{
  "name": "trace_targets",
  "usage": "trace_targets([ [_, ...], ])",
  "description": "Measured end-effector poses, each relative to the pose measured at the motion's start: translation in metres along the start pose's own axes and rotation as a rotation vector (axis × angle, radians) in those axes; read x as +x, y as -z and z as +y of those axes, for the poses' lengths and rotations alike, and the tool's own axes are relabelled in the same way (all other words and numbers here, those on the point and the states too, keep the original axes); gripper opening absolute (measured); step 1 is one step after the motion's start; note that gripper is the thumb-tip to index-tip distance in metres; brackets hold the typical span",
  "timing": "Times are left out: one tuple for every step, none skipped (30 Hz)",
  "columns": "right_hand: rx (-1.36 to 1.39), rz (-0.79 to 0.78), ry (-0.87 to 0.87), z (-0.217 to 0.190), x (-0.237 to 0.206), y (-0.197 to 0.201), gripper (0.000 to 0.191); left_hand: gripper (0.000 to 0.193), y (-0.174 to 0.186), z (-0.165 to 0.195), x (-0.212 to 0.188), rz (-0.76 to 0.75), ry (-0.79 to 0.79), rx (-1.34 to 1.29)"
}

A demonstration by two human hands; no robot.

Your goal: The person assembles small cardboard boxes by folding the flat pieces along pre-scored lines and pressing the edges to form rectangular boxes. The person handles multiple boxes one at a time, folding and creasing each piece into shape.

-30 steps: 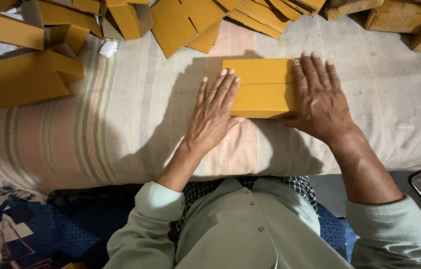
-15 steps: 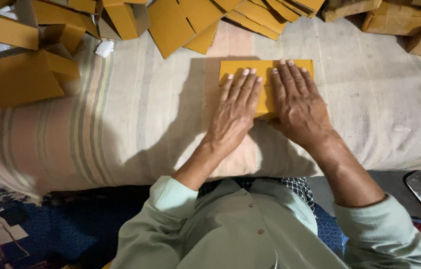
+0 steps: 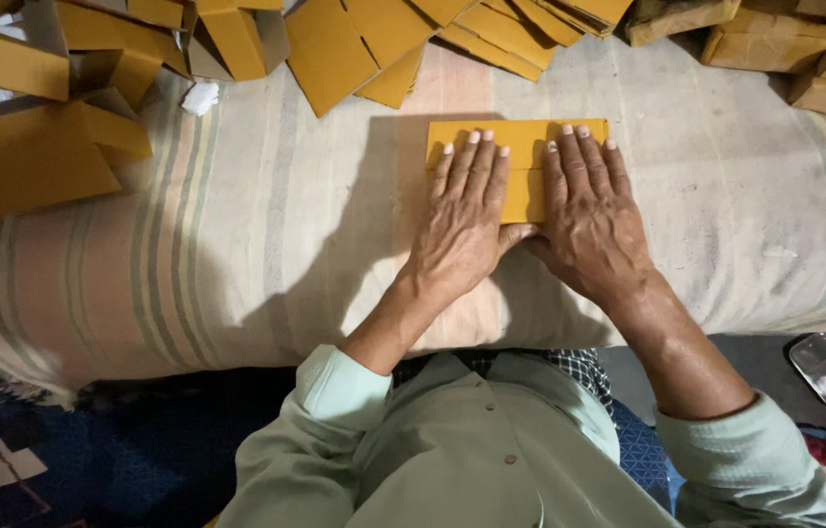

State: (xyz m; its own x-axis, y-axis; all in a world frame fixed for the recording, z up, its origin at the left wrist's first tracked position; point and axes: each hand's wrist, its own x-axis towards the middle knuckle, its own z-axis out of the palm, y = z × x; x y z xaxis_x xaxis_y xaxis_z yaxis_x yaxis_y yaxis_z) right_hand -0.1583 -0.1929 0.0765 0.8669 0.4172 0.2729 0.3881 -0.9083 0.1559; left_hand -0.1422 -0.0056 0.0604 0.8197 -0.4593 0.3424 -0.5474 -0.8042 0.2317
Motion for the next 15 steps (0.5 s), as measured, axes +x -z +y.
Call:
trace_targets([
  [0.051,0.026,0.012,0.001,-0.001,0.001,0.103,0.098,-0.001,0.001,0.001,0.01,-0.012,-0.013],
  [0.106,0.052,0.026,0.001,-0.002,0.003,0.103,0.1,-0.001,0.001,0.0,-0.024,-0.022,0.031],
  [0.163,0.078,0.041,0.001,-0.002,0.003,0.102,0.101,0.0,-0.001,-0.001,-0.06,-0.031,0.076],
  [0.157,0.073,0.04,0.001,-0.002,0.004,0.103,0.104,0.001,-0.004,-0.003,-0.095,-0.041,0.122],
  [0.151,0.068,0.036,0.001,-0.002,0.005,0.103,0.105,0.002,-0.007,-0.006,-0.071,-0.044,0.102],
  [0.143,0.064,0.03,0.001,-0.002,0.005,0.104,0.106,0.003,-0.011,-0.009,-0.046,-0.05,0.081],
  [0.118,0.051,0.026,0.001,-0.002,0.005,0.103,0.107,0.003,-0.015,-0.011,-0.02,-0.059,0.06],
  [0.095,0.039,0.024,0.001,-0.002,0.005,0.102,0.106,0.003,-0.018,-0.013,-0.014,-0.058,0.065],
  [0.076,0.026,0.025,0.001,-0.002,0.005,0.102,0.106,0.004,-0.023,-0.018,-0.012,-0.052,0.073],
  [0.071,0.024,0.028,0.001,-0.002,0.005,0.102,0.106,0.004,-0.027,-0.022,-0.01,-0.045,0.082],
  [0.063,0.023,0.03,0.001,-0.003,0.006,0.102,0.103,0.004,-0.031,-0.025,-0.008,-0.04,0.065],
  [0.053,0.021,0.032,0.001,-0.003,0.006,0.102,0.099,0.003,-0.035,-0.028,-0.006,-0.037,0.046],
  [0.053,0.021,0.029,0.001,-0.003,0.006,0.103,0.096,0.001,-0.037,-0.03,-0.003,-0.035,0.028],
  [0.054,0.021,0.026,0.0,-0.003,0.006,0.103,0.088,-0.002,-0.038,-0.03,0.017,-0.033,0.121],
  [0.054,0.022,0.021,0.0,-0.003,0.006,0.103,0.08,-0.004,-0.039,-0.029,0.038,-0.032,0.214],
])
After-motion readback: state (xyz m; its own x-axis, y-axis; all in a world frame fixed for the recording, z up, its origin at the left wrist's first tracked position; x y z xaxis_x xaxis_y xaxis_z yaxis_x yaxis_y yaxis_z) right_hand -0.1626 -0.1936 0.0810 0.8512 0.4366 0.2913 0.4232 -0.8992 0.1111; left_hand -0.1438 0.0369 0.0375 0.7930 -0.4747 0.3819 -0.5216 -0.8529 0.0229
